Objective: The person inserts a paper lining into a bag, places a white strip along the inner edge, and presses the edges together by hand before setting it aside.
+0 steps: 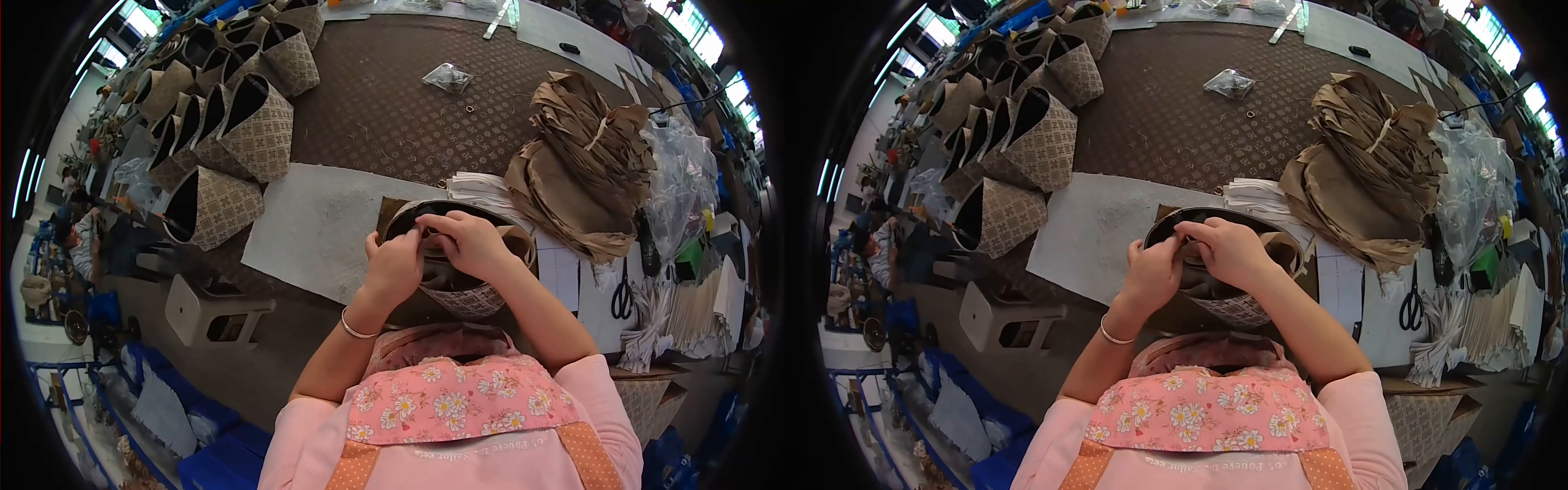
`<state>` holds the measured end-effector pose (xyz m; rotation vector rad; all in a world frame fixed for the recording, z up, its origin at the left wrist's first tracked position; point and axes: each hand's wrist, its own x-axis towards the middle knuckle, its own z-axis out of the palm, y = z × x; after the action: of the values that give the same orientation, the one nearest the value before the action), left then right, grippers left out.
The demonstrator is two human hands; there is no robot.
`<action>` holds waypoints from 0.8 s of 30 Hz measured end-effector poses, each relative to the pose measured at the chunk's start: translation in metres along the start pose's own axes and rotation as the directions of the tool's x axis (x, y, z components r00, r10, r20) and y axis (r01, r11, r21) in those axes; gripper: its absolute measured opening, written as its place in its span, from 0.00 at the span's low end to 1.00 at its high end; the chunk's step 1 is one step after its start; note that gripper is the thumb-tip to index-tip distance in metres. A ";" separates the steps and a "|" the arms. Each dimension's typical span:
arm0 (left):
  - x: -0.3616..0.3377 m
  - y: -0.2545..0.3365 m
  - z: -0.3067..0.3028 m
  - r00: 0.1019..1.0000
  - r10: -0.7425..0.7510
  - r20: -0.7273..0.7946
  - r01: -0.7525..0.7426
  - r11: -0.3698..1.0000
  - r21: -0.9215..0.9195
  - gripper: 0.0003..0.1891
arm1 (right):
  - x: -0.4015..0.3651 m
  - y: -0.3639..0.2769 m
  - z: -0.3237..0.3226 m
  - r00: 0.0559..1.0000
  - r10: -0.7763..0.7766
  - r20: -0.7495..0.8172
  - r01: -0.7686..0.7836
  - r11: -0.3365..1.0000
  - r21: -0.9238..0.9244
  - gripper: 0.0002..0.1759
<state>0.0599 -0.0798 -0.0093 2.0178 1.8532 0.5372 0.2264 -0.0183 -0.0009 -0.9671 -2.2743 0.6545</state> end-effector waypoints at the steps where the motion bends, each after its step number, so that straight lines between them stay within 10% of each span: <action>1: -0.001 -0.001 -0.002 1.000 0.011 0.006 -0.011 1.000 0.002 0.12 | 0.001 -0.003 -0.003 0.999 0.029 0.044 -0.029 0.999 0.012 0.11; 6: 0.001 -0.002 -0.019 0.885 0.169 -0.434 -0.202 0.979 -0.031 0.06 | 0.002 0.005 -0.004 0.995 0.077 0.070 -0.076 0.997 -0.011 0.10; 24: 0.053 -0.036 -0.012 0.897 0.264 -0.355 -0.387 0.857 -0.341 0.06 | 0.030 0.004 0.020 0.967 0.151 -0.208 -0.163 0.986 -0.042 0.06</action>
<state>0.0264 -0.0239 -0.0148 2.0465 1.3754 1.2728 0.1973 0.0029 -0.0079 -1.1954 -2.0618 0.5296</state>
